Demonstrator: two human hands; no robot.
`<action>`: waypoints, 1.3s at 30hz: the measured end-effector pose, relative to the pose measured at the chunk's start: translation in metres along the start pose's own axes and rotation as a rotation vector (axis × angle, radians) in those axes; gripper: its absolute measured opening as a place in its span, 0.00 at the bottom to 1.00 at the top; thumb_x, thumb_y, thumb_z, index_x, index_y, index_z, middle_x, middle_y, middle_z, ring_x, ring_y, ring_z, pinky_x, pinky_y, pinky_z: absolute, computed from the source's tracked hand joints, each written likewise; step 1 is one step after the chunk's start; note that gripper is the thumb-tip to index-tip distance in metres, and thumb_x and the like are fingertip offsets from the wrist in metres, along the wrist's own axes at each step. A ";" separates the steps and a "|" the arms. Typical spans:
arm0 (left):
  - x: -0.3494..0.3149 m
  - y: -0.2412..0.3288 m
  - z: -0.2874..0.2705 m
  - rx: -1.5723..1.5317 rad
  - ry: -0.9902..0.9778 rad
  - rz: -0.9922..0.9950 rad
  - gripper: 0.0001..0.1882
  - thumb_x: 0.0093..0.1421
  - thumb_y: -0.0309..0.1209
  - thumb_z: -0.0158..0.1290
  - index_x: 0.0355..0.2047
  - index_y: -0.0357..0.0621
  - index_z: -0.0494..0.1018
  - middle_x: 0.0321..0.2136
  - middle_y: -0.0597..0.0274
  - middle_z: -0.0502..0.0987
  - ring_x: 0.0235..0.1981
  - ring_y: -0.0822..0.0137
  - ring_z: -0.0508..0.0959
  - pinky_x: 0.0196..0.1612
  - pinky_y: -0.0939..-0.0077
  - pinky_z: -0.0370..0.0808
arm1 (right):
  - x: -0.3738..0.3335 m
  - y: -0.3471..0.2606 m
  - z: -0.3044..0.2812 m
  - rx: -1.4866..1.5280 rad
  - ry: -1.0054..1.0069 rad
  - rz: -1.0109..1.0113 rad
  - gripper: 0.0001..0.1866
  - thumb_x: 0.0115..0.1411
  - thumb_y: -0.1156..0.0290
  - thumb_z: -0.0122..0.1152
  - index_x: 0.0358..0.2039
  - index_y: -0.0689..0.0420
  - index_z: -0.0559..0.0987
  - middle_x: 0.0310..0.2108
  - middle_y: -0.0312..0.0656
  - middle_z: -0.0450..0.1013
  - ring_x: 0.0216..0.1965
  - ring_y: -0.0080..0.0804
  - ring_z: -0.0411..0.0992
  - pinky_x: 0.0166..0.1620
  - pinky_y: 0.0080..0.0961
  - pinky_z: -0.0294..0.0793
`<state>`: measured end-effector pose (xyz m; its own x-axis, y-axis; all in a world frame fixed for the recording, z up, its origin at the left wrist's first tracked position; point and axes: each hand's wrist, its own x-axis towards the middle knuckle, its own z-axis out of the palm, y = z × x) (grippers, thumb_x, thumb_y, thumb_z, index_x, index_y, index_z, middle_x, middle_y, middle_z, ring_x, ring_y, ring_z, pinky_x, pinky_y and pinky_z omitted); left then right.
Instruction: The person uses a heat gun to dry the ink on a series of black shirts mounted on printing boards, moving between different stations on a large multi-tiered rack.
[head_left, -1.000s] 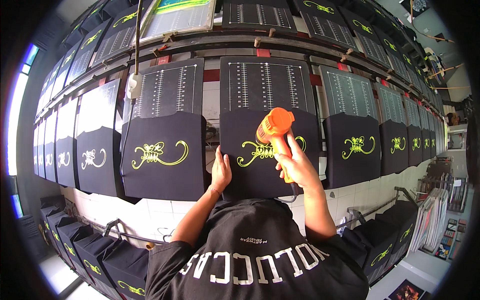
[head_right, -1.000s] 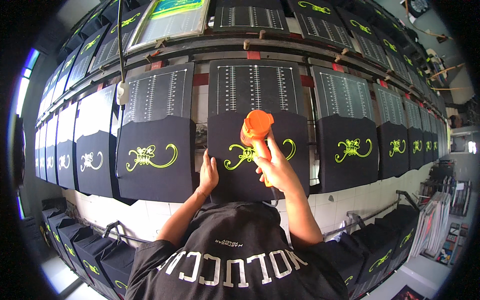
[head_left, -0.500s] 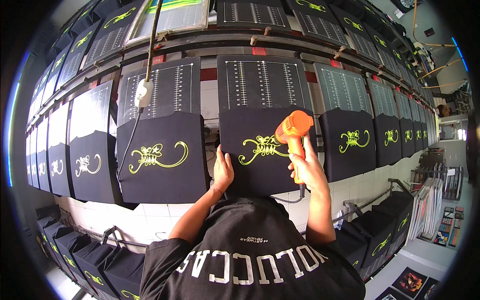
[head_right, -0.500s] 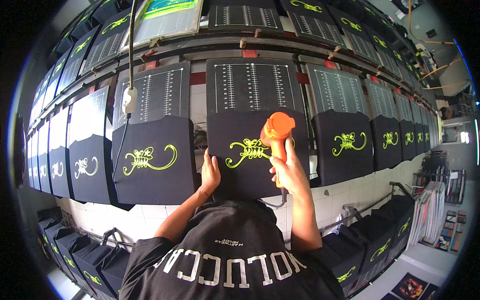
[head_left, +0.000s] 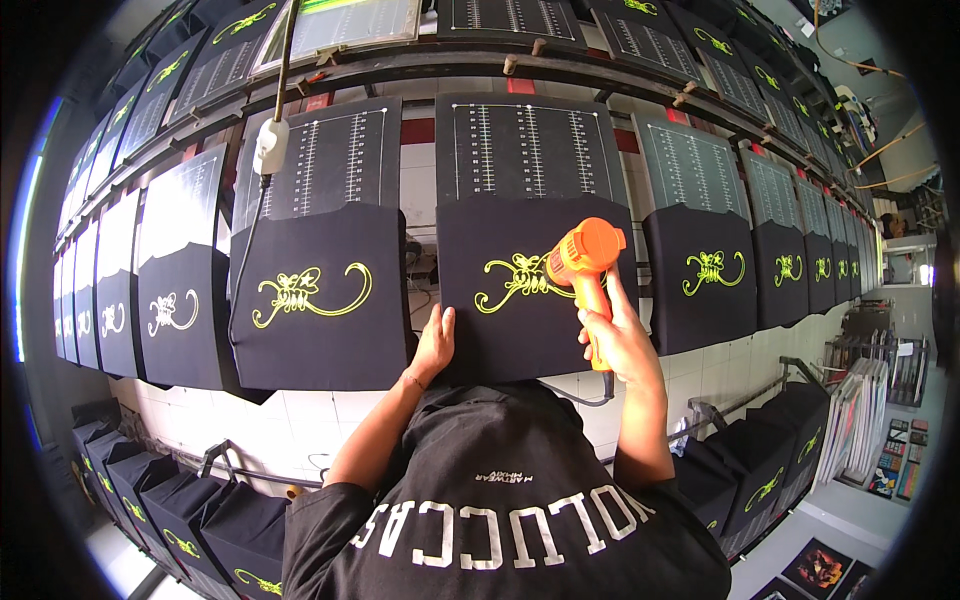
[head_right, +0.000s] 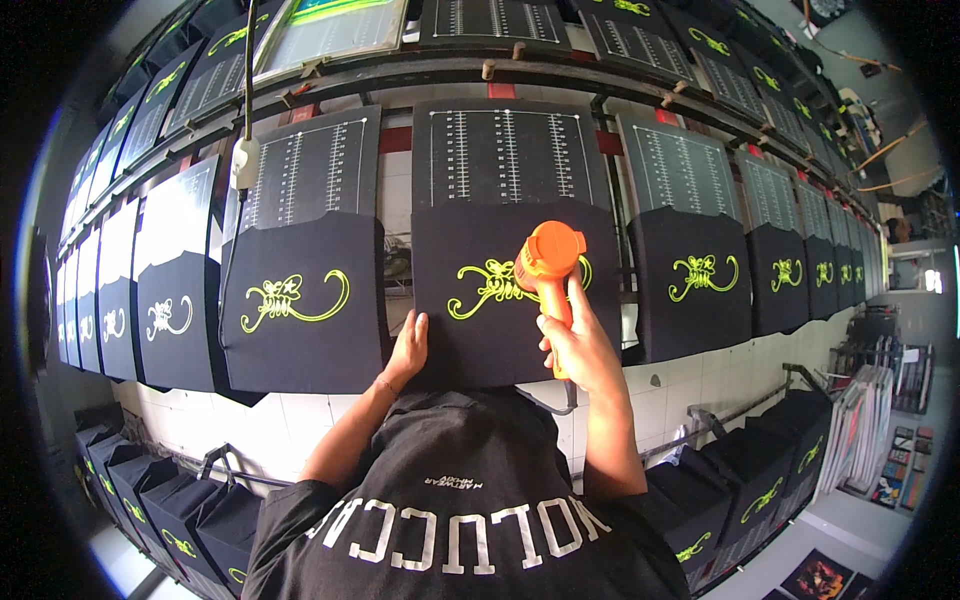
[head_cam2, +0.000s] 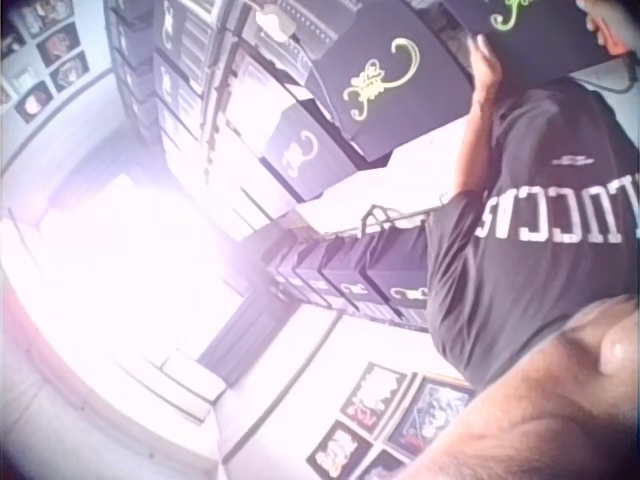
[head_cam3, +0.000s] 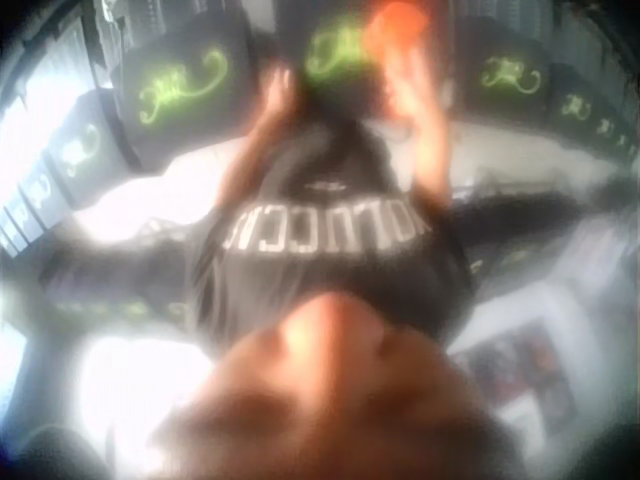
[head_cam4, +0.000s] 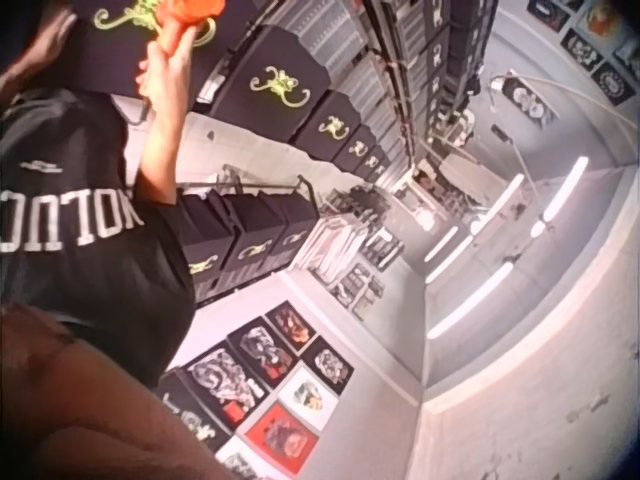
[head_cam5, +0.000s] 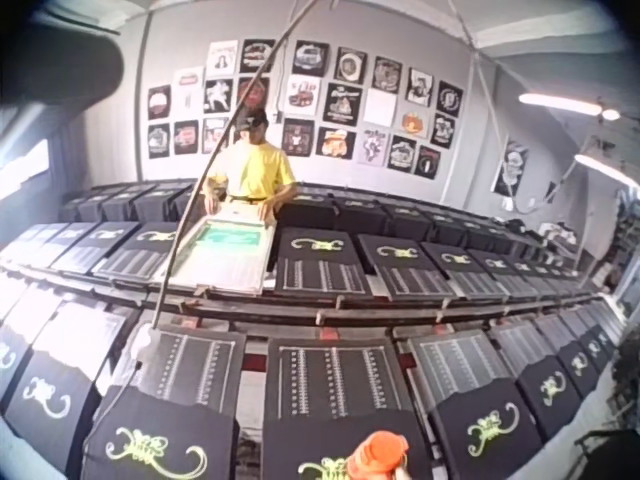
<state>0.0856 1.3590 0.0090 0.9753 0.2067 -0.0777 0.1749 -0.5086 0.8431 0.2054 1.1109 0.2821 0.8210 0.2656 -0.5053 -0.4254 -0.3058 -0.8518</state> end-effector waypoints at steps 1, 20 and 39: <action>0.001 -0.008 0.000 -0.054 -0.056 -0.029 0.28 0.71 0.40 0.38 0.64 0.32 0.54 0.57 0.28 0.62 0.58 0.39 0.67 0.62 0.60 0.63 | -0.002 0.001 -0.003 0.016 -0.016 0.015 0.45 0.61 0.75 0.54 0.72 0.49 0.40 0.38 0.42 0.69 0.24 0.23 0.71 0.22 0.21 0.75; 0.020 0.003 -0.025 -0.628 -0.410 -0.398 0.45 0.69 0.57 0.34 0.68 0.28 0.38 0.70 0.44 0.43 0.72 0.58 0.41 0.71 0.71 0.41 | -0.009 0.001 0.006 0.000 -0.140 0.044 0.44 0.61 0.76 0.53 0.72 0.51 0.40 0.44 0.43 0.70 0.27 0.23 0.70 0.23 0.19 0.74; 0.018 0.017 -0.062 -1.168 -0.557 -0.602 0.25 0.72 0.37 0.38 0.65 0.37 0.57 0.62 0.58 0.65 0.60 0.65 0.67 0.62 0.63 0.63 | 0.025 -0.012 0.034 -0.043 -0.208 -0.059 0.45 0.61 0.74 0.54 0.72 0.45 0.40 0.41 0.47 0.70 0.24 0.24 0.71 0.23 0.21 0.75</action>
<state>0.0979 1.4058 0.0549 0.7660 -0.3491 -0.5399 0.6321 0.5623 0.5332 0.2184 1.1526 0.2746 0.7462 0.4657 -0.4758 -0.3582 -0.3215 -0.8765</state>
